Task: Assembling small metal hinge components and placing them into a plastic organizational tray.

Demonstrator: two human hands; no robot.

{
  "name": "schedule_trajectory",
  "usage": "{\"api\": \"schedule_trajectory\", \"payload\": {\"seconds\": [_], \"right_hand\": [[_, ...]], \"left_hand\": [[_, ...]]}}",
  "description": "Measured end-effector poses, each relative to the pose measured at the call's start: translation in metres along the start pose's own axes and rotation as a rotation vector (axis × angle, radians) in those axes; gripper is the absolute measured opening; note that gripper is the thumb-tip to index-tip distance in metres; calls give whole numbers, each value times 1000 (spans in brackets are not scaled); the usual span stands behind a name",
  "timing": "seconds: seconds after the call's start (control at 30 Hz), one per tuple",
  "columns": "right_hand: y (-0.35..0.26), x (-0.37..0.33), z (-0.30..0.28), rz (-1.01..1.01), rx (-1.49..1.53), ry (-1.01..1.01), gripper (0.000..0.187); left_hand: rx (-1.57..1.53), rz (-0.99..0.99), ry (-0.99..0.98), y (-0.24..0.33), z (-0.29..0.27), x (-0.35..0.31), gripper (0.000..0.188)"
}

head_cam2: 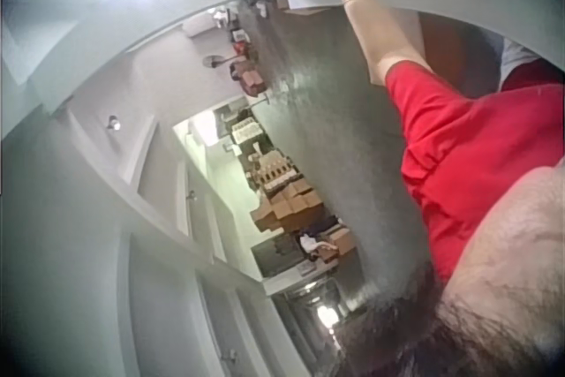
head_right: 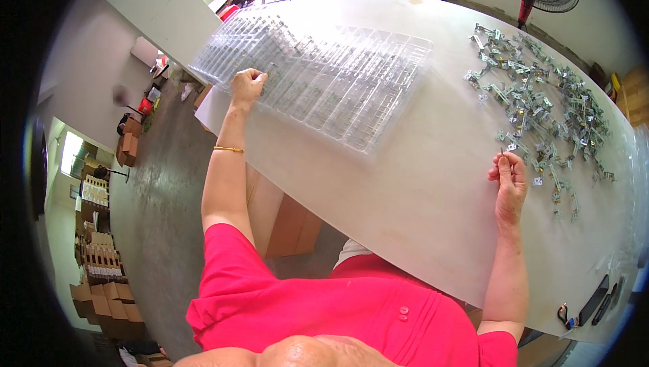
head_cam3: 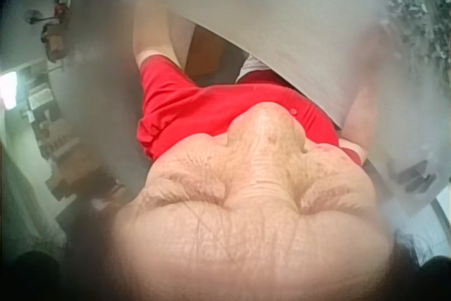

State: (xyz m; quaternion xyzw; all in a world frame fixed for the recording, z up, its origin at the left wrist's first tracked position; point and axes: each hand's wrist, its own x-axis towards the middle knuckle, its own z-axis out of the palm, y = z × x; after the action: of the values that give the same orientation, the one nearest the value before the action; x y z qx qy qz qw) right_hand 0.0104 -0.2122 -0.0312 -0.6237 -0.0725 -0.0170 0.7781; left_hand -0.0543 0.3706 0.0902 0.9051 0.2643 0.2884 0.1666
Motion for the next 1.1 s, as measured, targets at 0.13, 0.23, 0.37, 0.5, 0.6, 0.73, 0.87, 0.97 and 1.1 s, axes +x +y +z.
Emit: {"api": "schedule_trajectory", "payload": {"seconds": [0.13,0.23,0.37,0.5,0.6,0.73,0.87,0.97,1.1], "right_hand": [[-1,1,1,-27,-42,-20,11],[1,2,2,-37,-38,-37,11],[0,1,5,-45,-55,-44,11],[-2,-1,3,-26,-62,-36,11],[-4,-4,5,-5,-60,-30,11],[-6,-7,6,-14,-62,-28,11],[-8,-6,7,17,-152,-22,11],[-6,-5,15,12,-137,-63,9],[-3,-9,18,-87,-270,-208,7]], "left_hand": [[150,32,-67,-14,9,8,22],[151,47,-110,-23,17,10,23],[193,53,-151,-27,24,9,23],[249,36,-166,-18,34,12,22],[239,57,-169,-15,35,9,22],[274,75,-134,-13,36,8,21],[378,207,21,-6,36,12,21],[251,385,43,40,24,1,18],[-31,478,6,156,11,-49,13]]}}
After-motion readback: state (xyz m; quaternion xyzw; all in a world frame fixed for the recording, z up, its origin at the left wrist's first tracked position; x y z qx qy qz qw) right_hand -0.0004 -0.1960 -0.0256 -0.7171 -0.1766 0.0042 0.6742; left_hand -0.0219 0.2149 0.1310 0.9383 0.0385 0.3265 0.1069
